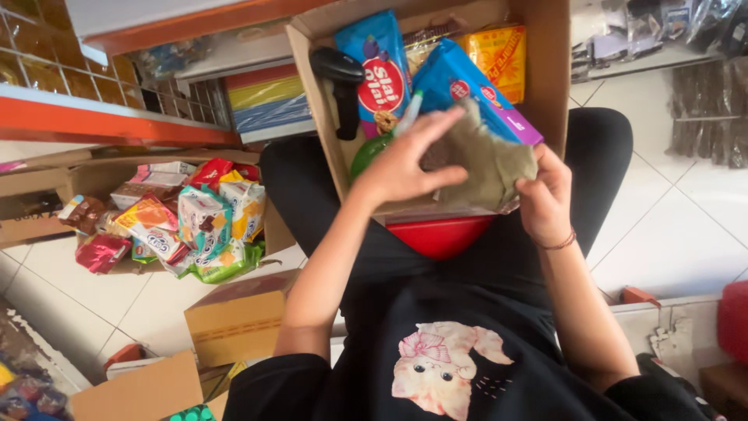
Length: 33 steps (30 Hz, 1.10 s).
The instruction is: The person scans various snack packages with a handheld scanner, wipes individual items using a cloth and a spray bottle, and then organizes the packages on store shelves.
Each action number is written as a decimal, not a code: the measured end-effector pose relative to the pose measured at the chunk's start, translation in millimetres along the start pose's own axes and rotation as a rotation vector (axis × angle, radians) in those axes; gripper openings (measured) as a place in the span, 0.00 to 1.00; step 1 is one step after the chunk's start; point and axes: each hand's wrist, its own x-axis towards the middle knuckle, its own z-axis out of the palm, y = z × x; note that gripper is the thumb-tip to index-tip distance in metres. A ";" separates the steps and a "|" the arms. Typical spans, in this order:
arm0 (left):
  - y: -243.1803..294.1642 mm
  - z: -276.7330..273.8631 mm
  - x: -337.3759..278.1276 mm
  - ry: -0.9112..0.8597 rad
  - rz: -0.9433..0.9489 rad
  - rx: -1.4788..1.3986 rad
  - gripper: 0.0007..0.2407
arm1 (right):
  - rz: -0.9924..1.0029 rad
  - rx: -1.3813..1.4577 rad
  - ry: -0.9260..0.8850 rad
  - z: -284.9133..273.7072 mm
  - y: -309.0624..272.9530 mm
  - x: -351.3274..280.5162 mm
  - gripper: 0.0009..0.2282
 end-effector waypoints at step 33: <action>-99.7 116.1 279.7 0.447 0.075 0.965 0.21 | -0.280 -0.137 0.365 -181.4 -35.0 236.5 0.06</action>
